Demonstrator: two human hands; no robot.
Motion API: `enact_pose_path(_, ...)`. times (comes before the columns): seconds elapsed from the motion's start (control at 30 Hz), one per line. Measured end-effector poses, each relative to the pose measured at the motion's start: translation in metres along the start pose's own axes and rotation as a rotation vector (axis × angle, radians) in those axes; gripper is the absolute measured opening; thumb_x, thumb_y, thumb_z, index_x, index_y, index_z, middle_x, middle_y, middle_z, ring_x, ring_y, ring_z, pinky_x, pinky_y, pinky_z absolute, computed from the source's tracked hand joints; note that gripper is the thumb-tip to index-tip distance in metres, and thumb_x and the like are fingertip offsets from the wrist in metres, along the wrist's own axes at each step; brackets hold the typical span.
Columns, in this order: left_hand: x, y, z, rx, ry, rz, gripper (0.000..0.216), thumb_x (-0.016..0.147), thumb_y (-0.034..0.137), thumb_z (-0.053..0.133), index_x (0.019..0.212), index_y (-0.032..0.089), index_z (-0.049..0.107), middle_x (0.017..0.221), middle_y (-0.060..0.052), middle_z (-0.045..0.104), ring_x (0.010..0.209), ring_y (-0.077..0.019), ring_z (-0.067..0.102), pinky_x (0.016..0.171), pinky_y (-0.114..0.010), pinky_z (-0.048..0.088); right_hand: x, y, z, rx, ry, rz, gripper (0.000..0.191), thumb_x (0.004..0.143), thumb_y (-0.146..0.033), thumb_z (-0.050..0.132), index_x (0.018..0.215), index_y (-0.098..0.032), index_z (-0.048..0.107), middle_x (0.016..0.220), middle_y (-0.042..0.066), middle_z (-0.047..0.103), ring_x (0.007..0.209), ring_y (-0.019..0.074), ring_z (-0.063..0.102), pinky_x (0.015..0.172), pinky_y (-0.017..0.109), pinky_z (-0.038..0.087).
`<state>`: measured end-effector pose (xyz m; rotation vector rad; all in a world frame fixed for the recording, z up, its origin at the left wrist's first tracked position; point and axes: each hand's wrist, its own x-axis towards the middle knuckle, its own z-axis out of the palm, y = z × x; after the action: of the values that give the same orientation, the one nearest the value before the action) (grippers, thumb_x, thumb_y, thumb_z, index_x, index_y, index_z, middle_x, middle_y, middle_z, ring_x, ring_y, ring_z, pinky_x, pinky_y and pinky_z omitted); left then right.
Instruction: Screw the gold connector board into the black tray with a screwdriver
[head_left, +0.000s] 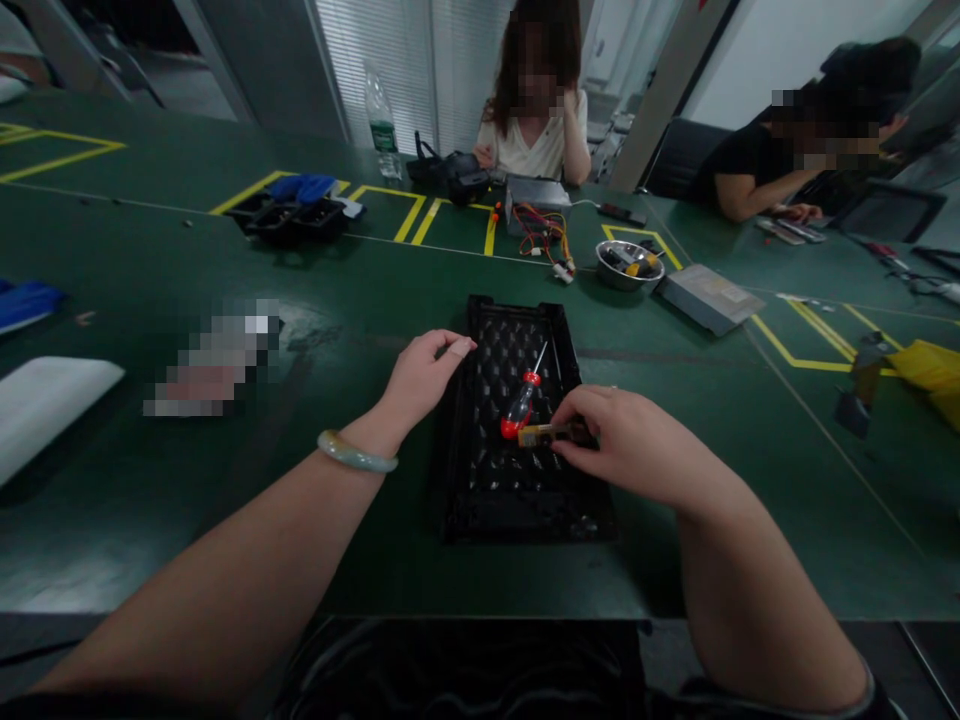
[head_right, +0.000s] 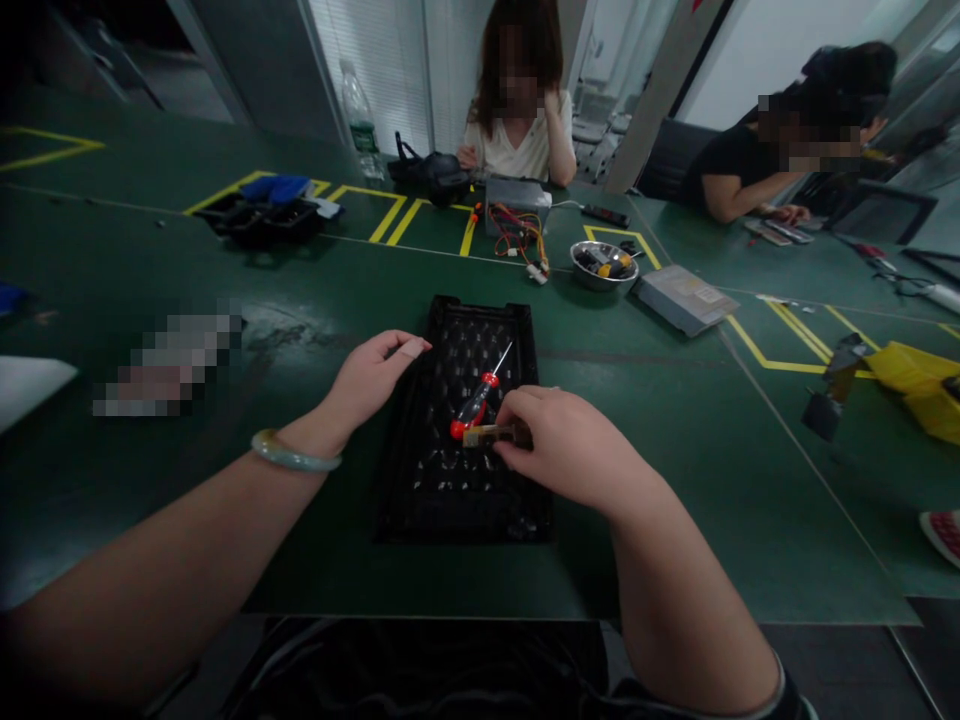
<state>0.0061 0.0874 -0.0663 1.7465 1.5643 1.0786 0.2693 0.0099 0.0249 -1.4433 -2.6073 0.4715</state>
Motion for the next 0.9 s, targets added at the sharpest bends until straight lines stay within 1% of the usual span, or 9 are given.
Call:
enact_pose_path(0.07,0.0,0.002,0.0,-0.028,-0.01,-0.014,0.031,0.095,0.044,0.053,0.101,0.021,0.073,0.109,-0.003,0.074,0.104,-0.0218,0.065,0.096,-0.036,0.047,-0.004,-0.006,-0.004,0.136,-0.006,0.036,0.023,0.086,-0.031,0.068,0.107,-0.024,0.063,0.085,-0.003,0.062,0.071,0.0101,0.055,0.066,0.025,0.039)
enact_pose_path(0.17,0.001,0.004,0.0,-0.066,-0.013,-0.04,0.03,0.095,0.041,0.054,0.1,0.019,0.073,0.106,-0.003,0.075,0.1,-0.021,0.066,0.094,-0.034,0.048,-0.006,-0.016,-0.006,0.278,-0.1,0.035,0.03,0.086,-0.034,0.069,0.114,-0.025,0.062,0.083,-0.004,0.061,0.067,0.0085,0.053,0.063,0.023,0.039)
enact_pose_path(0.3,0.001,0.002,0.001,-0.087,-0.013,-0.02,0.029,0.095,0.04,0.053,0.1,0.019,0.073,0.106,-0.003,0.074,0.101,-0.0212,0.066,0.095,-0.034,0.047,-0.006,-0.028,0.006,0.322,-0.27,-0.014,0.017,0.085,-0.032,0.073,0.099,-0.024,0.067,0.083,-0.005,0.062,0.07,0.0083,0.054,0.064,0.023,0.039)
enact_pose_path(0.4,0.001,-0.001,0.002,-0.094,-0.017,-0.016,0.029,0.095,0.04,0.053,0.101,0.02,0.072,0.107,-0.003,0.074,0.1,-0.021,0.065,0.096,-0.035,0.047,-0.007,-0.037,0.021,0.256,-0.333,-0.062,0.011,0.089,-0.027,0.069,0.098,-0.023,0.069,0.095,-0.002,0.067,0.083,0.0114,0.059,0.075,0.026,0.043)
enact_pose_path(0.47,0.001,-0.002,0.002,-0.092,-0.015,-0.01,0.029,0.095,0.041,0.054,0.101,0.02,0.073,0.107,-0.003,0.074,0.099,-0.0209,0.065,0.096,-0.036,0.046,-0.009,-0.041,0.027,0.231,-0.343,-0.068,0.014,0.09,-0.026,0.065,0.104,-0.023,0.068,0.102,0.0,0.068,0.088,0.0128,0.061,0.079,0.027,0.044)
enact_pose_path(0.53,0.002,-0.002,0.002,-0.089,-0.014,-0.004,0.028,0.095,0.041,0.054,0.101,0.02,0.073,0.106,-0.003,0.074,0.1,-0.0209,0.065,0.096,-0.036,0.046,-0.01,-0.044,0.029,0.222,-0.33,-0.067,0.014,0.091,-0.025,0.064,0.104,-0.023,0.067,0.101,0.0,0.068,0.085,0.0122,0.061,0.077,0.027,0.044)
enact_pose_path(0.63,0.001,-0.002,0.002,-0.087,-0.017,-0.009,0.028,0.095,0.04,0.054,0.1,0.02,0.073,0.106,-0.003,0.074,0.101,-0.021,0.065,0.096,-0.036,0.046,-0.01,-0.044,0.029,0.176,-0.314,-0.092,0.006,0.09,-0.024,0.064,0.094,-0.021,0.066,0.094,-0.001,0.068,0.08,0.0119,0.06,0.073,0.026,0.043)
enact_pose_path(0.7,0.001,-0.001,0.002,-0.088,-0.02,-0.01,0.028,0.095,0.039,0.054,0.1,0.02,0.072,0.107,-0.004,0.074,0.102,-0.0212,0.065,0.096,-0.036,0.046,-0.01,-0.043,0.03,0.145,-0.299,-0.101,0.005,0.09,-0.024,0.064,0.089,-0.021,0.067,0.09,-0.002,0.068,0.079,0.0121,0.061,0.072,0.026,0.043)
enact_pose_path(0.9,0.002,-0.002,0.002,-0.076,-0.019,-0.003,0.027,0.095,0.04,0.054,0.1,0.02,0.073,0.106,-0.003,0.074,0.1,-0.0209,0.065,0.094,-0.036,0.047,-0.01,-0.042,0.036,0.079,-0.234,-0.168,0.016,0.094,-0.028,0.058,0.088,-0.022,0.072,0.085,-0.002,0.069,0.077,0.0121,0.062,0.071,0.027,0.043)
